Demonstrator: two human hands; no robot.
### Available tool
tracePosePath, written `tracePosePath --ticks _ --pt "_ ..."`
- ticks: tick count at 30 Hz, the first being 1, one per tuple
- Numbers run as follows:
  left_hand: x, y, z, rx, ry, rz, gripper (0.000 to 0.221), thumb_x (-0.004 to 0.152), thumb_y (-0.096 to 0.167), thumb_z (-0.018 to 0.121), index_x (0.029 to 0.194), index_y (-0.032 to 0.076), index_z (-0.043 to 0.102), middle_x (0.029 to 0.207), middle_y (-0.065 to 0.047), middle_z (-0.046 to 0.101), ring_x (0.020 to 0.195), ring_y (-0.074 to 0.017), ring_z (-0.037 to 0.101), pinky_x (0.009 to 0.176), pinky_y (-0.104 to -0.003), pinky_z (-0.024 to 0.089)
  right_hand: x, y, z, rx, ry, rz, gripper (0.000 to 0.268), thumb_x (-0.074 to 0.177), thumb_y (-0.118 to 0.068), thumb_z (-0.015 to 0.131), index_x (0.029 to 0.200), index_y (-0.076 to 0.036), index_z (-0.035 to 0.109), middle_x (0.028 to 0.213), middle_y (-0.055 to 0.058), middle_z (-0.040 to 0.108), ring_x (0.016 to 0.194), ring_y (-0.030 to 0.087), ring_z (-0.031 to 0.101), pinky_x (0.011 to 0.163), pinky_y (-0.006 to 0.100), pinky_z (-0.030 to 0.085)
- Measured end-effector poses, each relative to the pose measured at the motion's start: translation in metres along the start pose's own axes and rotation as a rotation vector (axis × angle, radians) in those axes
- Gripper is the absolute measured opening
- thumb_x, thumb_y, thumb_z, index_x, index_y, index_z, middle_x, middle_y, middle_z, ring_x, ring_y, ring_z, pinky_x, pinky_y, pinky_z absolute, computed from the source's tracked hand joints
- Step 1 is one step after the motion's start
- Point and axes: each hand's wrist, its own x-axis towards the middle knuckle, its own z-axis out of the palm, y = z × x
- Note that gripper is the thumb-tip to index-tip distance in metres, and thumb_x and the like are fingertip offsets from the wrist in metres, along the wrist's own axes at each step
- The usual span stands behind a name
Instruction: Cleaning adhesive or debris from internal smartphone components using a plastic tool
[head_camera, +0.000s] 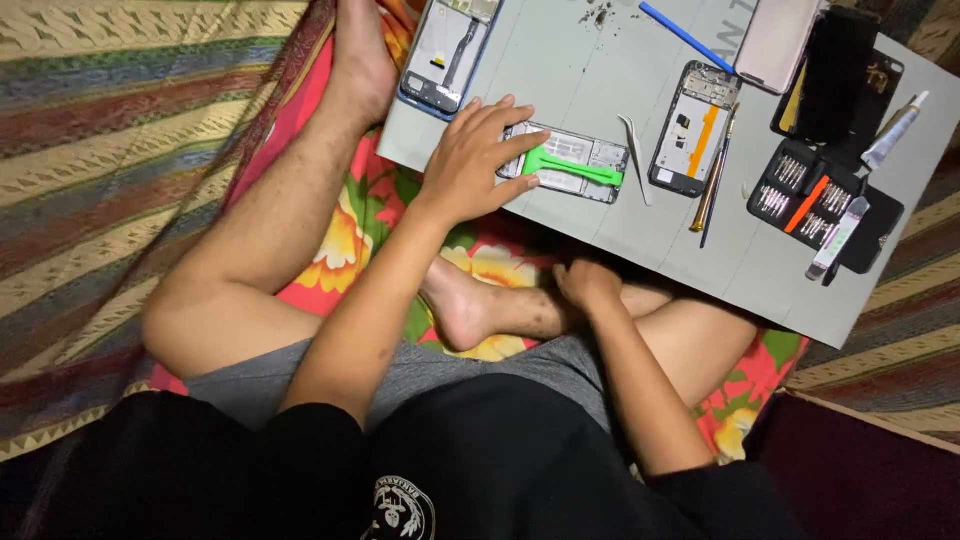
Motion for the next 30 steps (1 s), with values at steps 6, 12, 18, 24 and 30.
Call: tracePosePath --ticks 6,12,18,24,30 --pt "0.001 -0.007 0.006 -0.053 -0.117 -0.104 0.062 0.092 0.047 0.076 0.145 0.021 0.057 0.143 -0.009 0.058 0.144 -0.0288 0.045 0.125 -0.050 0.018 -0.065 0.046 0.002 0.012 0.592 -0.335 0.036 0.088 -0.045 0.065 0.107 -0.018 0.079 0.099 0.009 0.077 0.106 0.032 0.073 0.091 0.047 0.055" --pt "0.001 -0.010 0.008 -0.048 -0.133 -0.112 0.071 0.090 0.045 0.079 0.149 0.017 0.051 0.146 -0.010 0.057 0.144 -0.0300 0.045 0.125 -0.051 0.018 -0.095 0.108 -0.037 -0.032 0.608 0.007 0.048 0.091 -0.045 0.067 0.091 0.002 0.078 0.081 0.026 0.074 0.088 0.048 0.074 0.078 0.055 0.055" --pt "0.006 0.004 -0.004 -0.011 -0.072 -0.091 0.071 0.081 0.031 0.082 0.142 0.009 0.054 0.142 -0.006 0.061 0.142 -0.0274 0.049 0.124 -0.046 0.027 -0.146 0.099 -0.032 0.105 0.727 0.138 0.083 0.101 -0.056 0.057 0.132 0.021 0.059 0.122 0.037 0.062 0.120 0.051 0.053 0.115 0.058 0.031" --pt "0.006 0.002 -0.002 -0.001 -0.090 -0.072 0.070 0.083 0.032 0.081 0.143 0.008 0.054 0.145 -0.007 0.059 0.143 -0.0276 0.047 0.124 -0.047 0.026 -0.117 0.148 -0.035 0.231 0.789 0.091 0.060 0.096 -0.042 0.067 0.116 0.015 0.071 0.102 0.038 0.071 0.083 0.057 0.064 0.078 0.057 0.052" --pt "0.006 0.002 -0.004 -0.010 -0.087 -0.082 0.070 0.083 0.033 0.081 0.143 0.010 0.053 0.145 -0.006 0.059 0.144 -0.0273 0.047 0.125 -0.047 0.025 -0.188 0.098 0.018 0.346 0.836 -0.063 0.072 0.095 -0.033 0.061 0.148 0.013 0.045 0.162 0.035 0.037 0.153 0.053 0.028 0.123 0.062 0.020"
